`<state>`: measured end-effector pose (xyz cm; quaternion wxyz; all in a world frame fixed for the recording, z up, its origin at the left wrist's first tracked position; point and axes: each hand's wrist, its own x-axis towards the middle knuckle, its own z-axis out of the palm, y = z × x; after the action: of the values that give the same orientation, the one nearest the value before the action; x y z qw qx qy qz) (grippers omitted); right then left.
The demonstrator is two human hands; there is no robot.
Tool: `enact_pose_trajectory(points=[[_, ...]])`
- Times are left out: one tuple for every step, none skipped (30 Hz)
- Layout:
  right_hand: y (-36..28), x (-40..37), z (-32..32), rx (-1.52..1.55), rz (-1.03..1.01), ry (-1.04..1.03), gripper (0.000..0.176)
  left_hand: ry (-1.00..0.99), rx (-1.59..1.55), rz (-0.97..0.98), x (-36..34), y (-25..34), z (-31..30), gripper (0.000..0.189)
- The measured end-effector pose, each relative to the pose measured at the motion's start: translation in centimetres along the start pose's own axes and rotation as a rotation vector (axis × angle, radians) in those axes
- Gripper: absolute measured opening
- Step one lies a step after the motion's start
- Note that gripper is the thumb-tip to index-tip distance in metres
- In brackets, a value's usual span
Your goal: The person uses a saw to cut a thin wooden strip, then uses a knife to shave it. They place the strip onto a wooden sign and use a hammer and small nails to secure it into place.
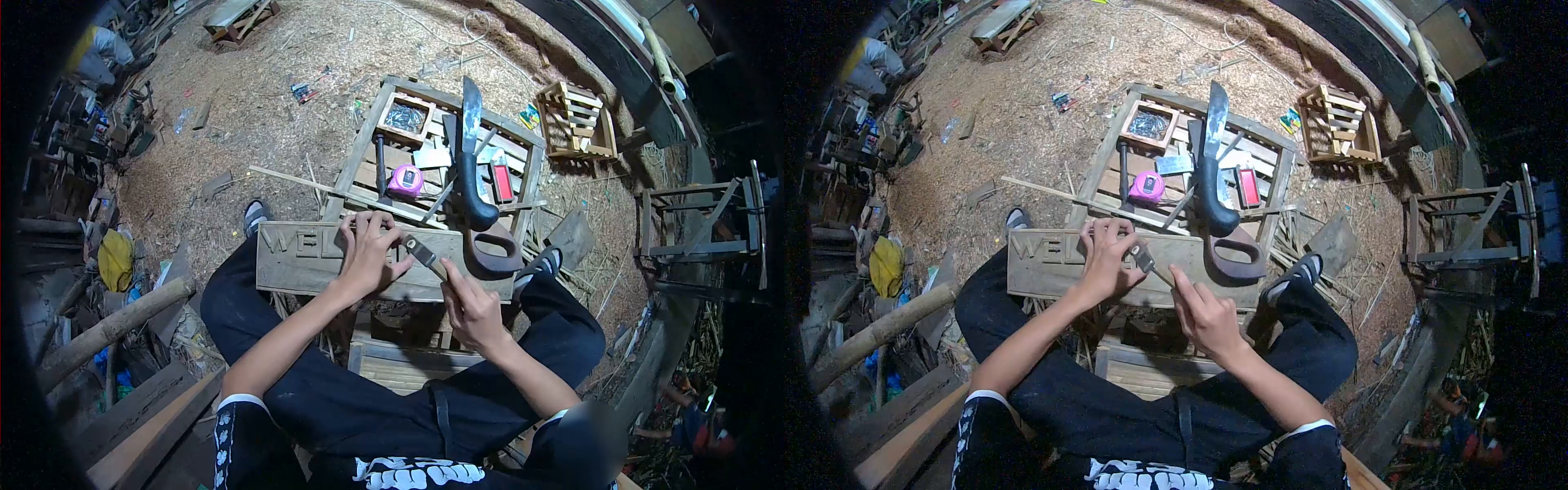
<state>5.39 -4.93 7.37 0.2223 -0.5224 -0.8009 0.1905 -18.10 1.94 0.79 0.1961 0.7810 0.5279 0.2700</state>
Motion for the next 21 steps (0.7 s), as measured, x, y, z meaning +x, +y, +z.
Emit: enact_pose_trajectory(points=[[-0.1, -0.1, 0.0, 0.02, -0.009, 0.015, 0.056, 0.002, 0.007, 0.002, 0.0, 0.2, -0.2, 0.046], [0.1, -0.2, 0.0, 0.018, -0.006, 0.018, 0.056, 0.0, 0.005, 0.006, 0.1, 0.3, -0.2, 0.046], [0.4, -0.1, 0.1, -0.081, 0.029, -0.052, 0.056, 0.003, 0.004, 0.001, 0.1, 0.4, -0.2, 0.046], [0.5, 0.0, 0.3, -0.18, 0.064, -0.119, 0.057, 0.007, 0.005, -0.001, 0.1, 0.4, -0.3, 0.047], [0.6, 0.0, 0.1, -0.166, 0.047, -0.1, 0.057, 0.007, 0.027, 0.005, 0.0, 0.0, 0.1, 0.046], [0.4, 0.1, -0.2, -0.165, 0.038, -0.107, 0.057, 0.013, 0.028, -0.004, 0.0, -0.1, 0.1, 0.046], [0.2, -0.1, -0.4, -0.076, 0.016, -0.046, 0.056, 0.014, 0.016, 0.002, 0.0, -0.1, 0.1, 0.044], [0.0, -0.3, -0.5, 0.013, -0.007, 0.018, 0.055, 0.015, 0.005, 0.009, 0.0, -0.1, 0.0, 0.043], [-0.1, -0.2, -0.6, -0.003, -0.022, 0.01, 0.055, -0.001, 0.007, 0.001, 0.0, 0.0, 0.0, 0.044], [0.2, -0.1, -0.3, -0.004, -0.017, 0.012, 0.055, -0.005, 0.006, 0.004, 0.0, 0.2, -0.1, 0.044], [0.7, 0.0, 0.1, -0.108, 0.002, -0.053, 0.056, -0.002, 0.01, -0.007, 0.1, 0.5, -0.2, 0.046], [0.7, 0.1, 0.3, -0.21, 0.026, -0.114, 0.057, -0.004, 0.016, -0.014, 0.1, 0.5, -0.3, 0.048], [0.7, 0.1, 0.0, -0.17, 0.03, -0.111, 0.058, -0.004, 0.002, -0.011, 0.2, 0.4, -0.3, 0.048], [0.7, 0.4, -0.2, -0.171, 0.017, -0.12, 0.058, 0.007, 0.002, -0.023, 0.2, 0.2, -0.1, 0.048], [0.6, 0.1, -0.3, -0.08, -0.018, -0.029, 0.058, 0.006, 0.001, -0.015, 0.1, 0.2, -0.1, 0.047], [0.4, -0.1, -0.3, 0.011, -0.049, 0.065, 0.057, 0.005, 0.001, -0.003, 0.0, 0.2, 0.0, 0.046], [0.2, -0.1, -0.4, 0.033, -0.026, 0.029, 0.058, 0.004, 0.011, -0.004, 0.0, 0.1, 0.1, 0.045], [0.5, -0.2, -0.2, 0.033, -0.022, 0.034, 0.058, 0.001, 0.012, 0.002, 0.1, 0.2, 0.0, 0.045], [1.0, -0.2, 0.2, -0.07, 0.007, -0.036, 0.058, -0.005, 0.008, -0.009, 0.2, 0.4, 0.0, 0.046], [1.1, -0.2, 0.5, -0.17, 0.039, -0.103, 0.059, -0.015, 0.007, -0.018, 0.2, 0.4, -0.3, 0.046], [1.0, 0.0, 0.3, -0.129, 0.027, -0.073, 0.058, -0.025, -0.002, -0.027, 0.1, 0.3, -0.3, 0.045]])
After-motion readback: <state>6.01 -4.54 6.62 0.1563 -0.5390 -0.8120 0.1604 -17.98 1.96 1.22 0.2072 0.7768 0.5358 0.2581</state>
